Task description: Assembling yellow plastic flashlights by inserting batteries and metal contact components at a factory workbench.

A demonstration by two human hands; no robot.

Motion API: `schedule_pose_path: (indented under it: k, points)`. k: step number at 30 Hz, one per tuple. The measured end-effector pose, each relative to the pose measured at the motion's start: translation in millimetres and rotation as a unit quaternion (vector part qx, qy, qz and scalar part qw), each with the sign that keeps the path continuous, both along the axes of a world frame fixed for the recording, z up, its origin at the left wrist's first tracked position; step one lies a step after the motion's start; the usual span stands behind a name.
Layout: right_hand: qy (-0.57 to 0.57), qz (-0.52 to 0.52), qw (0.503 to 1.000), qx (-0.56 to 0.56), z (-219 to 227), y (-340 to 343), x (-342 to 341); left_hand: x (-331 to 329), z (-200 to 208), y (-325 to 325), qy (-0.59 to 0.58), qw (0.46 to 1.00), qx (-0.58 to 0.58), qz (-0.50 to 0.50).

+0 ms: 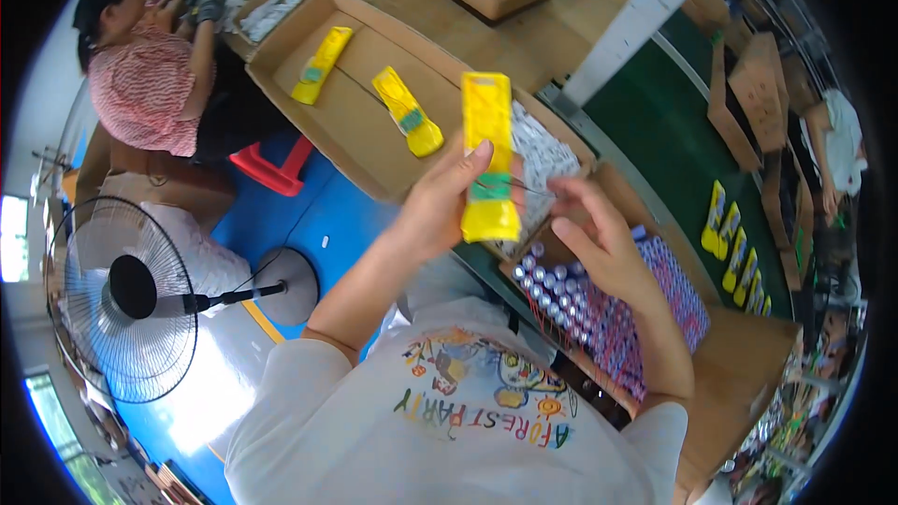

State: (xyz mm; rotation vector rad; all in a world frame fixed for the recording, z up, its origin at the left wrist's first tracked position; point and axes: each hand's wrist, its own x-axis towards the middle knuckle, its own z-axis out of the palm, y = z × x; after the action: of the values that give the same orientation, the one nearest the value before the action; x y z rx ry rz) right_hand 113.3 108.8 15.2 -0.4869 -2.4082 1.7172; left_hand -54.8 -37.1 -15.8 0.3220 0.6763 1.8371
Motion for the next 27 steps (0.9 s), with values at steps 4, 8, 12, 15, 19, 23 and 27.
schedule_pose_path:
  k: [4, 8, 12, 15, 19, 23, 27]
  points:
    - [0.085, -0.050, 0.992, 0.080, 5.7, -27.6, 0.4, 39.6, -14.0, 13.4, -0.067, 0.997, 0.000, -0.027]
    - [0.126, -0.041, 0.948, 0.290, -13.9, -29.5, 10.0, 56.0, -17.4, 14.9, -0.124, 0.992, -0.010, -0.026]
    - [0.167, -0.039, 0.934, 0.314, -27.4, -32.1, 14.6, 64.4, -27.2, 15.0, -0.014, 0.999, -0.048, -0.009]
    - [0.133, -0.026, 0.931, 0.338, -20.6, -35.1, 15.9, 65.9, -22.9, 14.4, 0.055, 0.997, -0.057, -0.014]
    - [0.049, -0.075, 0.983, 0.163, -21.3, -33.6, 17.9, 68.5, -23.5, 14.6, -0.005, 0.999, -0.051, 0.005]
    - [0.134, -0.049, 0.947, 0.287, -30.3, -32.7, 21.2, 70.1, -26.5, 13.7, -0.002, 0.999, -0.043, -0.017]
    - [0.167, -0.052, 0.934, 0.312, -31.0, -32.3, 24.0, 74.6, -27.1, 14.8, 0.056, 0.995, -0.086, -0.010]
